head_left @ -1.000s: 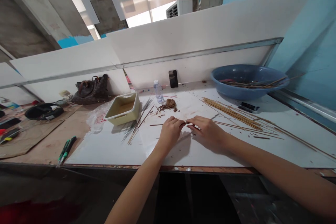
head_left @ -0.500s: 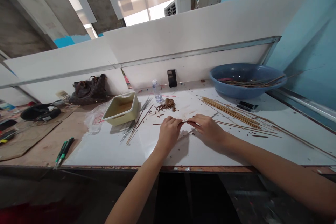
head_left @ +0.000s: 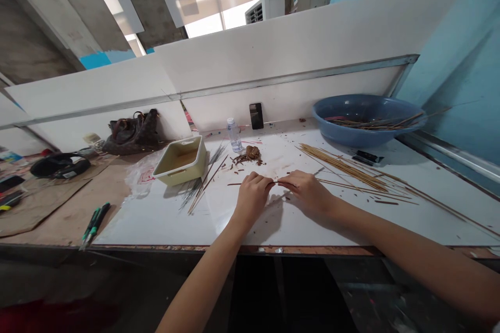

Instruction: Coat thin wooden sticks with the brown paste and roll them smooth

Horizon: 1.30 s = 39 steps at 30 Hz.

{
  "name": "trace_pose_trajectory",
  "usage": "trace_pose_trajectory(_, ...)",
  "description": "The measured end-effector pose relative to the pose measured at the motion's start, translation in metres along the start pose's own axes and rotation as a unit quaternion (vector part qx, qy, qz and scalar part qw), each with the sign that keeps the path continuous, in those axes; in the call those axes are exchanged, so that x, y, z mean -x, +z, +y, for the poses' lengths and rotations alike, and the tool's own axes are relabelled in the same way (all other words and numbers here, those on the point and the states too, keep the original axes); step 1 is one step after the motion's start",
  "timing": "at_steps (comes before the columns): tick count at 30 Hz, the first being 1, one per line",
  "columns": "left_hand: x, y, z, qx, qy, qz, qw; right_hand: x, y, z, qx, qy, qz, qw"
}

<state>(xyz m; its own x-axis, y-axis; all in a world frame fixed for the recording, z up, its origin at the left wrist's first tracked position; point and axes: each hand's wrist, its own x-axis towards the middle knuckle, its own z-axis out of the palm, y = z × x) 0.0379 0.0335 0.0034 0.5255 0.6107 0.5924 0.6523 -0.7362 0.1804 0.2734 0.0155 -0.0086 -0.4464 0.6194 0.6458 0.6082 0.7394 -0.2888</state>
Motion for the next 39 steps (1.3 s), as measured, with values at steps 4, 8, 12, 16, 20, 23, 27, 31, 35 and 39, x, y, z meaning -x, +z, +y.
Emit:
trace_pose_trajectory(4, -0.001, -0.001, -0.001, 0.000, 0.001, -0.003, 1.000, -0.002, 0.002, 0.002, -0.004, -0.005, 0.010, 1.000)
trace_pose_trajectory(8, -0.001, -0.003, -0.005, 0.003, -0.010, -0.002, 1.000, -0.002, 0.005, 0.005, 0.017, 0.003, 0.024, 1.000)
trace_pose_trajectory(12, -0.002, -0.004, -0.005, 0.006, -0.012, -0.006, 1.000, -0.001, 0.001, 0.003, 0.009, 0.014, -0.008, 1.000)
trace_pose_trajectory(16, -0.002, -0.002, -0.004, 0.005, -0.010, -0.009, 1.000, -0.001, -0.005, 0.002, 0.002, 0.007, -0.024, 1.000)
trace_pose_trajectory(20, -0.002, -0.001, -0.005, 0.005, -0.019, -0.005, 1.000, -0.005, -0.006, 0.007, 0.032, -0.015, -0.018, 0.999)
trace_pose_trajectory(23, -0.002, -0.002, -0.006, 0.008, -0.025, -0.007, 1.000, -0.007, -0.006, 0.011, 0.053, -0.026, 0.001, 0.998)
trace_pose_trajectory(27, -0.002, -0.003, -0.004, 0.012, -0.009, -0.019, 1.000, -0.007, -0.007, 0.007, 0.031, -0.032, -0.002, 0.999)
trace_pose_trajectory(31, -0.003, -0.004, -0.001, 0.010, -0.004, -0.019, 1.000, -0.007, -0.010, 0.001, 0.026, -0.016, -0.010, 0.999)
trace_pose_trajectory(35, -0.004, -0.005, -0.002, 0.001, -0.013, -0.025, 1.000, -0.007, -0.011, 0.002, 0.026, -0.031, -0.026, 0.999)
trace_pose_trajectory(39, -0.003, -0.004, -0.002, -0.016, -0.023, -0.036, 0.999, -0.007, -0.007, 0.009, 0.043, -0.035, -0.025, 0.998)
